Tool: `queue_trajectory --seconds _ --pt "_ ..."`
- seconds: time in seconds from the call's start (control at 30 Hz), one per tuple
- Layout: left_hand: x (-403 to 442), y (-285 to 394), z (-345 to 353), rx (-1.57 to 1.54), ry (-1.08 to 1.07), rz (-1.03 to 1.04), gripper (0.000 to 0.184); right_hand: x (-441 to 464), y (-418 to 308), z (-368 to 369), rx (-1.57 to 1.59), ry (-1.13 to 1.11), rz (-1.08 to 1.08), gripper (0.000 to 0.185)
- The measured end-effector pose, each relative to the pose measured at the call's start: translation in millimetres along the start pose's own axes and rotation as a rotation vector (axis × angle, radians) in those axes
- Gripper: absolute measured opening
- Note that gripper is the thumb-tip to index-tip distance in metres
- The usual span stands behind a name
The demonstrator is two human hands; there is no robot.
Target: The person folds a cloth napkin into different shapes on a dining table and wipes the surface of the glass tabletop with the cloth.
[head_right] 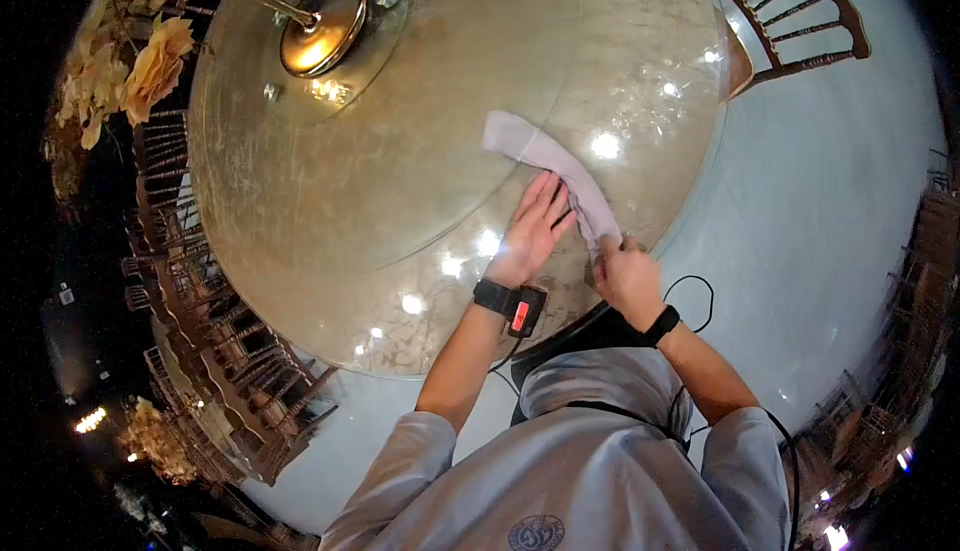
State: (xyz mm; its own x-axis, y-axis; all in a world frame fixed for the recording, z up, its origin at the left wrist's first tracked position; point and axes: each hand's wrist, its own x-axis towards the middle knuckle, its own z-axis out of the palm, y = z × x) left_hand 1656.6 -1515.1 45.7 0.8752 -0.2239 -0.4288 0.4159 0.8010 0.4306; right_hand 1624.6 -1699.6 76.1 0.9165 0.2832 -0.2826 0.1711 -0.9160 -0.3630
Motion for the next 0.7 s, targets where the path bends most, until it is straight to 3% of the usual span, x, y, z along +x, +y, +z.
queue_trajectory --seconds 0.07,0.13,0.17,0.27,0.37,0.4,0.5,0.57,0.63,0.7 --pt "-1 -4 10 0.119 -0.015 -0.045 0.061 -12 -9 6 0.024 -0.070 -0.004 0.025" --pt "-3 -10 18 0.559 -0.021 -0.016 0.058 -22 -17 13 0.081 -0.159 -0.082 0.036" --pt "-3 -13 20 0.565 -0.019 -0.015 0.058 -25 -19 21 0.086 -0.158 -0.084 0.036" --pt "-5 -18 24 1.457 0.009 0.429 0.035 -32 -39 33 0.219 -0.192 -0.279 0.055" --pt "-11 -7 22 1.715 0.078 0.372 0.028 -41 -55 49 0.290 -0.260 -0.268 0.054" --pt "-14 -2 18 1.719 0.081 0.379 0.028 -42 -54 57 0.122 -0.348 -0.392 0.049" --pt "-32 17 1 1.753 0.094 0.356 0.024 -47 -61 66 0.211 -0.449 -0.569 0.042" --pt "-53 27 -5 1.934 0.254 0.121 0.020 -55 -72 60 0.260 -0.389 -0.575 0.031" --pt "-80 29 -38 2.007 0.322 0.163 0.026 -59 -83 67 0.170 -0.647 -0.708 0.034" --pt "-112 35 -65 2.098 0.532 0.040 0.035 -66 -90 77 0.168 -0.692 -0.771 0.034"
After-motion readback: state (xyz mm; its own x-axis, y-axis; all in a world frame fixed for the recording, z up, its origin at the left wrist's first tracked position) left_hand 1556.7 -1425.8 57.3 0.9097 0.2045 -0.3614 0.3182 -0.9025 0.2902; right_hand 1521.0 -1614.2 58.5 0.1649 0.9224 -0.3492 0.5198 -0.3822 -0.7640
